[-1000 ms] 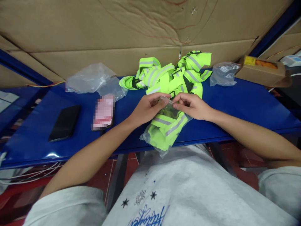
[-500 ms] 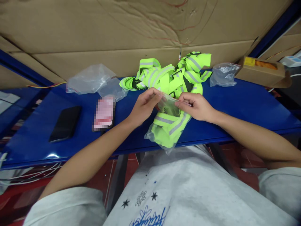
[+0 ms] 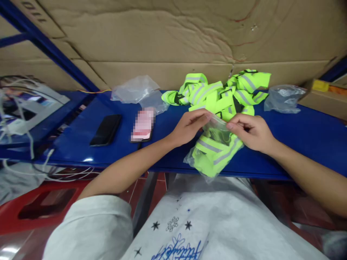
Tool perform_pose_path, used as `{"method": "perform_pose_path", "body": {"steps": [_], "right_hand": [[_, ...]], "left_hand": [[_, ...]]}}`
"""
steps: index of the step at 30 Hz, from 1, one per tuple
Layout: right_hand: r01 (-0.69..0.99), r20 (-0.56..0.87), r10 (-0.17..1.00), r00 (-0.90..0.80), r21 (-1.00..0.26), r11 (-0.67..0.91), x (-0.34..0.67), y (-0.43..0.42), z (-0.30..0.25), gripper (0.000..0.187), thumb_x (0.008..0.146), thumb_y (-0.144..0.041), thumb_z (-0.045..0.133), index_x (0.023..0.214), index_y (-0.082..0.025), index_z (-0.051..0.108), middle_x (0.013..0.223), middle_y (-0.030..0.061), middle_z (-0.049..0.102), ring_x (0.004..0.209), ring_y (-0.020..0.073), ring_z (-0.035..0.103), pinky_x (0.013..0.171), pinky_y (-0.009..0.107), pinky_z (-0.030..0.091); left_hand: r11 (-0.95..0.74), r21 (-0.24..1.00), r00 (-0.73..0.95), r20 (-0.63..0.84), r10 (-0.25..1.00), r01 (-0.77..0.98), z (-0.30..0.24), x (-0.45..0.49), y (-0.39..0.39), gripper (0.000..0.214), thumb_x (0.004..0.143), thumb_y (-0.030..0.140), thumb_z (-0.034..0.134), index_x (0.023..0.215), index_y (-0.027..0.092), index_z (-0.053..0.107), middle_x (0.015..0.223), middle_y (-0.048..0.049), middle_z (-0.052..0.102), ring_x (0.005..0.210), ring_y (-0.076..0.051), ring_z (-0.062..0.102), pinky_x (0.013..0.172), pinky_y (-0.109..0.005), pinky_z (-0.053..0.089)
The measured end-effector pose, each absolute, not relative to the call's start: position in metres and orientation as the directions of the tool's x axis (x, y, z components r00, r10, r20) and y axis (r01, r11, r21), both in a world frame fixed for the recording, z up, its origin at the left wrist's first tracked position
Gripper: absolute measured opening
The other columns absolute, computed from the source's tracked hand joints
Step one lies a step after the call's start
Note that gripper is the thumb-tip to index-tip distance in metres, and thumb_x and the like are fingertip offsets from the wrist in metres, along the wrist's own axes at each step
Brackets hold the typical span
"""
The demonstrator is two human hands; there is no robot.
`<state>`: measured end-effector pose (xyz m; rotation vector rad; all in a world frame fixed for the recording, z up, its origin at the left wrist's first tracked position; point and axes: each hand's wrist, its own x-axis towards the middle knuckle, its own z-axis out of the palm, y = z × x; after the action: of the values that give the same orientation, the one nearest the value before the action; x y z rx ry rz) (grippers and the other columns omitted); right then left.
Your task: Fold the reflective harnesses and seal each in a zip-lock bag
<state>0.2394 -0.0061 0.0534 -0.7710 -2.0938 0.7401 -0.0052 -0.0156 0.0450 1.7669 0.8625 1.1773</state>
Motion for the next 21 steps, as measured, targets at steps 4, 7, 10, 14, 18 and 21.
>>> {"method": "perform_pose_path", "body": {"steps": [4, 7, 10, 14, 18, 21], "right_hand": [[0.211, 0.363, 0.737, -0.57, -0.803, 0.558, 0.238, 0.0, 0.049, 0.03, 0.094, -0.049, 0.073, 0.092, -0.02, 0.07, 0.068, -0.0017, 0.061, 0.051, 0.0089, 0.049, 0.044, 0.022, 0.036], [0.177, 0.126, 0.697, -0.705, -0.921, 0.346, 0.235, 0.001, 0.047, 0.042, 0.09, -0.058, 0.075, 0.1, -0.018, 0.069, 0.071, -0.0021, 0.064, 0.05, 0.0103, 0.057, 0.045, 0.022, 0.046], [0.164, 0.024, 0.738, -0.674, -0.97, 0.182, 0.236, 0.005, 0.051, 0.044, 0.084, -0.058, 0.081, 0.082, -0.016, 0.065, 0.066, -0.0021, 0.062, 0.05, 0.0112, 0.06, 0.046, 0.023, 0.051], [-0.116, 0.197, 0.946, -0.258, -0.978, 0.173, 0.256, 0.024, 0.066, 0.042, 0.075, -0.052, 0.089, 0.087, -0.019, 0.067, 0.072, -0.0025, 0.062, 0.051, 0.0094, 0.054, 0.041, 0.023, 0.047], [-0.266, 0.27, 0.959, 0.086, -0.921, 0.283, 0.295, 0.059, 0.075, 0.038, 0.076, -0.051, 0.083, 0.093, -0.024, 0.062, 0.075, -0.0033, 0.061, 0.054, 0.0091, 0.052, 0.044, 0.022, 0.044], [-0.216, 0.289, 0.953, 0.087, -0.929, 0.301, 0.319, 0.081, 0.071, 0.037, 0.078, -0.054, 0.078, 0.083, -0.024, 0.056, 0.065, -0.0047, 0.052, 0.051, 0.0094, 0.045, 0.044, 0.023, 0.04]], "left_hand": [[-0.494, 0.86, 0.231, 0.458, 0.858, 0.131, 0.048, -0.005, -0.019, 0.048, 0.1, 0.063, 0.058, 0.089, 0.019, 0.076, 0.087, -0.0038, 0.072, 0.08, -0.018, 0.064, 0.076, -0.03, 0.05], [-0.515, 0.84, 0.11, 0.503, 0.857, 0.17, 0.047, -0.005, -0.018, 0.047, 0.101, 0.062, 0.057, 0.087, 0.02, 0.073, 0.087, -0.003, 0.072, 0.083, -0.017, 0.065, 0.08, -0.028, 0.051], [-0.486, 0.868, 0.046, 0.484, 0.874, 0.103, 0.044, -0.005, -0.011, 0.05, 0.101, 0.068, 0.052, 0.097, 0.022, 0.071, 0.093, -0.0044, 0.072, 0.081, -0.016, 0.066, 0.073, -0.027, 0.053], [-0.413, 0.909, 0.006, 0.414, 0.91, -0.059, 0.044, -0.006, -0.002, 0.05, 0.1, 0.07, 0.052, 0.114, 0.024, 0.065, 0.093, -0.0044, 0.069, 0.066, -0.014, 0.062, 0.05, -0.025, 0.046], [-0.404, 0.913, 0.011, 0.406, 0.914, -0.06, 0.044, -0.006, 0.001, 0.041, 0.1, 0.064, 0.057, 0.11, 0.024, 0.063, 0.091, -0.0039, 0.067, 0.064, -0.013, 0.062, 0.047, -0.023, 0.046], [-0.398, 0.917, 0.053, 0.398, 0.916, -0.015, 0.04, -0.006, 0.001, 0.039, 0.1, 0.06, 0.058, 0.112, 0.022, 0.061, 0.094, -0.0037, 0.066, 0.066, -0.012, 0.062, 0.048, -0.021, 0.046]]}}
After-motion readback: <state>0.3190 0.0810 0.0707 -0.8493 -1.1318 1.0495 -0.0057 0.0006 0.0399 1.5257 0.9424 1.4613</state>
